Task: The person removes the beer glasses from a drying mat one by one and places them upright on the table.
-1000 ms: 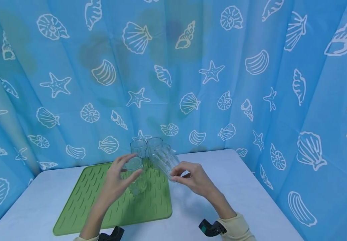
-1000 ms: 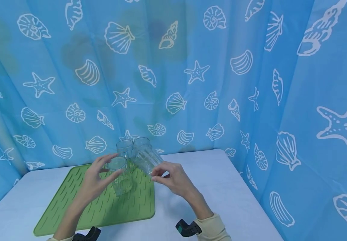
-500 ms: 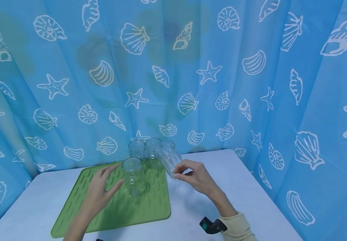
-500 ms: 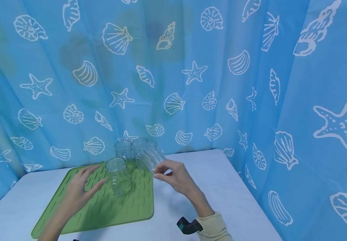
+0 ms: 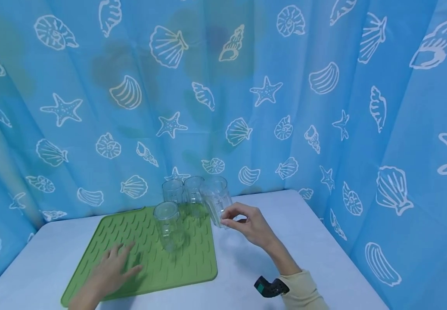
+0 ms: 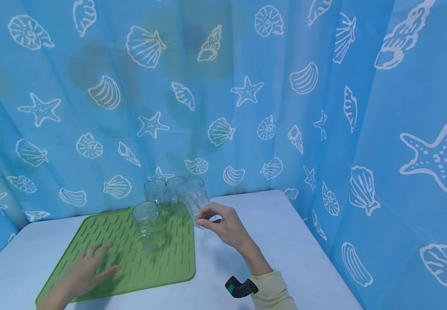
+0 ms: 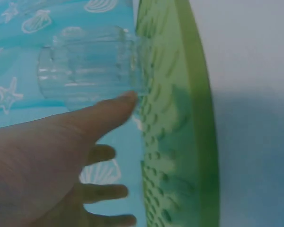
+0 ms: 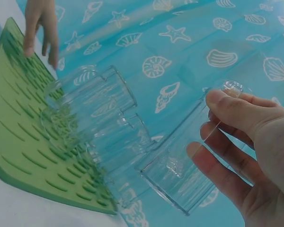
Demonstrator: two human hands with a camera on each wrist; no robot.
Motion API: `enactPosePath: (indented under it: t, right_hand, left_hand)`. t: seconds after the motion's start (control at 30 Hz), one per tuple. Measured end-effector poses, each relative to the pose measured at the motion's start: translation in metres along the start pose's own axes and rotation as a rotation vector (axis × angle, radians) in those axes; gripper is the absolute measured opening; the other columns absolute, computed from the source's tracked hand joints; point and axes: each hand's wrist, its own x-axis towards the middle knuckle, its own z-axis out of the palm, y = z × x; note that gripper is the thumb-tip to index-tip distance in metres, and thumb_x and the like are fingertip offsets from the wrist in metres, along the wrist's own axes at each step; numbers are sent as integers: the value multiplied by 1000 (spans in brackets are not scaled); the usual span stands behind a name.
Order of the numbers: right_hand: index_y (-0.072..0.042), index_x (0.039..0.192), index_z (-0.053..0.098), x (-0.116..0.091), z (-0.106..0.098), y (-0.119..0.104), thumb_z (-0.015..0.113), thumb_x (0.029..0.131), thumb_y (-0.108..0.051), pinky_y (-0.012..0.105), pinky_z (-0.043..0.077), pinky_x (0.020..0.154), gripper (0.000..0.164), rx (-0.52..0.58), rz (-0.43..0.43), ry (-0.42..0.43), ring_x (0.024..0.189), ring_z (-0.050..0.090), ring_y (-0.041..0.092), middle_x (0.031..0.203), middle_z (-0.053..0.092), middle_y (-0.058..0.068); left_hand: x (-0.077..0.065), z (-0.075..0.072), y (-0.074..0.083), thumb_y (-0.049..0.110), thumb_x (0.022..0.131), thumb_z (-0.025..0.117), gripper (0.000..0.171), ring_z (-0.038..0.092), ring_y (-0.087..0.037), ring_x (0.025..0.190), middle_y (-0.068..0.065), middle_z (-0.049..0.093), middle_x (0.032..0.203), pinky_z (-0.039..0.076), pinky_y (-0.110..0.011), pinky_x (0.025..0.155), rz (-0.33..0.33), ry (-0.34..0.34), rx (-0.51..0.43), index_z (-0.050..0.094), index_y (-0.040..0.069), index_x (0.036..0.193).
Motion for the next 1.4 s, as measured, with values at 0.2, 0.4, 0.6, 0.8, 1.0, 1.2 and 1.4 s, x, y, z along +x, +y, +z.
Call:
enactPosePath:
  t: [0.2,0.4,0.6,0.8,1.0,1.2,1.4]
  right_hand:
    - [-20,99,69,1,2,5,71,91,-22,31,61,69,8,17,7,8,85,66,10,94,70,1]
    - [-17,100,70,1,4,12,70,91,-20,30,60,67,9,39,-5,29,85,66,10,95,71,4]
    - [-20,99,69,2,4,18,70,92,-22,29,59,69,8,38,23,33,84,67,11,96,71,3]
    - [-13,100,69,2,5,30,68,93,-14,28,59,71,8,65,-10,35,84,68,16,95,72,9]
    - [-12,101,69,0,7,44,68,92,-13,29,60,73,9,87,43,55,85,68,14,97,72,11]
    - [-9,101,70,1,11,59,69,92,-17,31,61,77,12,113,81,67,87,67,13,99,71,12]
    - [-10,99,71,-3,15,75,70,91,-19,29,60,77,12,112,124,113,90,67,11,98,70,11]
  left_hand:
    - [-1,5,-10,73,83,57,100,15,-73,130,-42,20,150,27,-88,88,-164,-243,8,32,4,151]
    - [1,11,-15,79,81,51,102,8,-72,133,-37,18,153,23,-89,88,-232,-341,-19,33,8,152]
    - [4,12,-16,81,81,50,103,7,-73,132,-38,18,154,22,-90,87,-233,-359,-34,34,8,152]
    - [5,8,-13,80,81,50,102,7,-72,133,-37,18,154,22,-90,88,-235,-363,-22,34,8,152]
    - [5,9,-11,81,80,51,103,7,-71,134,-37,19,154,21,-90,89,-249,-364,-18,35,10,152]
    - [5,8,-15,79,82,51,100,6,-73,133,-37,18,154,19,-92,86,-224,-341,-28,34,9,152]
    - [5,10,-16,80,81,51,100,6,-73,133,-37,17,154,20,-91,86,-221,-351,-38,34,11,152]
